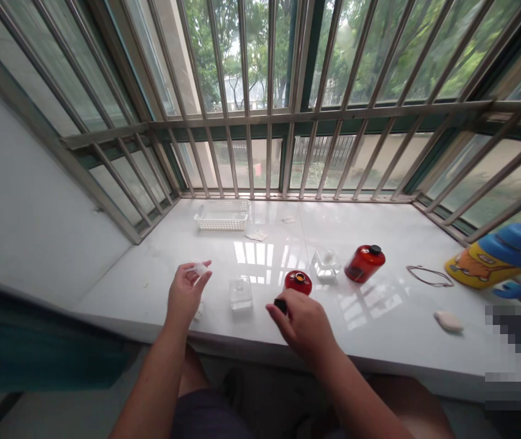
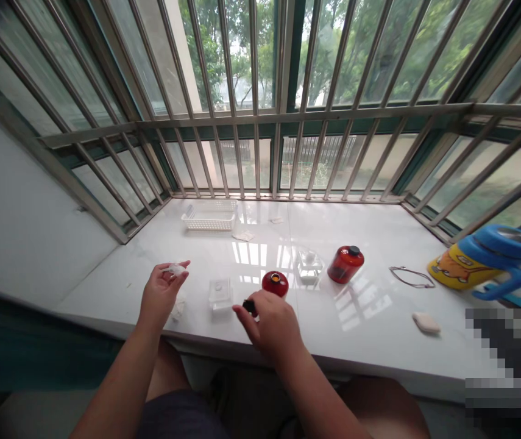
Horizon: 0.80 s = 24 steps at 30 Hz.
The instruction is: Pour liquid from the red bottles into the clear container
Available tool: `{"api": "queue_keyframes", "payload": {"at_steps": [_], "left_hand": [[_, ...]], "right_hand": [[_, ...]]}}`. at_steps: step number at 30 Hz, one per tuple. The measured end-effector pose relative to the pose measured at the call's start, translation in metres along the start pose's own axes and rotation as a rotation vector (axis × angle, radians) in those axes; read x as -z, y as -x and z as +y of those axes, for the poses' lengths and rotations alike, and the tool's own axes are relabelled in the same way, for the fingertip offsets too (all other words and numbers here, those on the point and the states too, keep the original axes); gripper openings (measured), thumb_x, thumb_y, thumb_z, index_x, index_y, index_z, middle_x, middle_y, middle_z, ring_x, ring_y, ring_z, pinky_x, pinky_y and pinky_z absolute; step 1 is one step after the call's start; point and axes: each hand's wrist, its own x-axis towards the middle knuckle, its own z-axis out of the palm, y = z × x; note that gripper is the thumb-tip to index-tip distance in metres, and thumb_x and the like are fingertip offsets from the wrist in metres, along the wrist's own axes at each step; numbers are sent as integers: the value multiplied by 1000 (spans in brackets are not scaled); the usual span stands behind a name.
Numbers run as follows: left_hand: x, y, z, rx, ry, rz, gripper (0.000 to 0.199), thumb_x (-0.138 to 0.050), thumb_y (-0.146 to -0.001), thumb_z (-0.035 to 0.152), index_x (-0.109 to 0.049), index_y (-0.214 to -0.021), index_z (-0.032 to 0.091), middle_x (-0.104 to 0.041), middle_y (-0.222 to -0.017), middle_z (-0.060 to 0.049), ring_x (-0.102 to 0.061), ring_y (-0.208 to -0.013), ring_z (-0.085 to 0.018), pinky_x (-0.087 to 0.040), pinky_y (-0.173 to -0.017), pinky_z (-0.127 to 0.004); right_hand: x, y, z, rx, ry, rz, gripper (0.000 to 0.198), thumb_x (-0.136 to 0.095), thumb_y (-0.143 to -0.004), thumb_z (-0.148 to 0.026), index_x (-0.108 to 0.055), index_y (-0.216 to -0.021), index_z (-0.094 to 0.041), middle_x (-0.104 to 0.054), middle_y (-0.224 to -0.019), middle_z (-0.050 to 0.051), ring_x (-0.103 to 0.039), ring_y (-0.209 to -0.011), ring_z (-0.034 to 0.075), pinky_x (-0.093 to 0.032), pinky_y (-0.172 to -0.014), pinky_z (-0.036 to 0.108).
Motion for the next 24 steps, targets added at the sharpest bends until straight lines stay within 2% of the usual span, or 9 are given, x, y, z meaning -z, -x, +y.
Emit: {"api": "queue_keyframes", "payload": {"at_steps": [2, 4, 6, 8, 11, 16, 20, 22, 24], "left_hand": [[11, -2, -10, -56, -260, -55, 44, -78, -89, 52, -65, -120, 24, -78, -128, -13, -73, -121, -30, -58, -105, -49], [20, -6, -19, -165, -534, -151, 32, -75, -91, 45, -73, -115, 25, -79, -125, -11, -72, -119, -32, -56, -107, -51], [27, -9, -27, -270, -718, -271, 24, -72, -91, 36, -77, -112, 25, -81, -120, -11, -72, -117, -34, -53, -111, -53], [31, -12, -35, -303, -850, -377, 24, -67, -92, 29, -79, -112, 24, -81, -119, -11, -72, -117, -34, -51, -112, -53], [34, -14, -46, -267, -969, -438, 29, -63, -92, 23, -79, -116, 24, -80, -124, -12, -71, -119, -33, -50, -114, -53], [32, -12, -53, -246, -950, -386, 41, -59, -91, 21, -73, -130, 21, -72, -142, -15, -62, -137, -37, -42, -121, -62], [17, 2, -31, -264, -741, -328, 46, -58, -100, 37, -63, -143, 23, -66, -150, -13, -57, -144, -33, -40, -127, -57], [3, 11, -17, -217, -649, -373, 61, -70, -95, 49, -57, -150, 25, -62, -154, -13, -56, -146, -32, -43, -126, -54], [-14, 18, -7, -150, -585, -458, 80, -84, -84, 52, -53, -153, 26, -59, -158, -13, -55, -147, -34, -43, -126, -55]], "right_hand": [[-19, 5, -11, -107, 161, -239, 55, -45, -110, -58, -71, -82, -19, -73, -77, 9, -71, -72, 23, -45, -64, 32], [-38, 8, -16, -209, 268, -421, 59, -44, -110, -60, -76, -85, -18, -78, -82, 13, -75, -76, 27, -47, -65, 31], [-54, 7, -16, -304, 310, -543, 61, -44, -110, -61, -81, -89, -17, -80, -87, 16, -78, -81, 31, -51, -67, 34], [-65, 4, -14, -370, 320, -603, 61, -45, -109, -61, -83, -91, -16, -81, -90, 18, -79, -85, 34, -55, -70, 37], [-74, -4, -9, -417, 327, -605, 62, -45, -109, -61, -84, -93, -15, -81, -91, 19, -80, -86, 36, -57, -71, 39], [-77, -14, -5, -505, 372, -532, 56, -45, -110, -58, -76, -109, -12, -80, -93, 21, -80, -88, 36, -58, -69, 40], [-67, -8, -9, -476, 412, -451, 49, -43, -112, -55, -68, -115, -13, -79, -89, 20, -80, -82, 36, -55, -63, 38], [-61, 0, -11, -424, 414, -398, 45, -43, -112, -55, -67, -108, -16, -78, -84, 17, -79, -77, 34, -50, -59, 34], [-55, 10, -13, -381, 383, -353, 42, -44, -112, -54, -66, -102, -20, -77, -80, 13, -77, -72, 31, -43, -56, 31]]}}
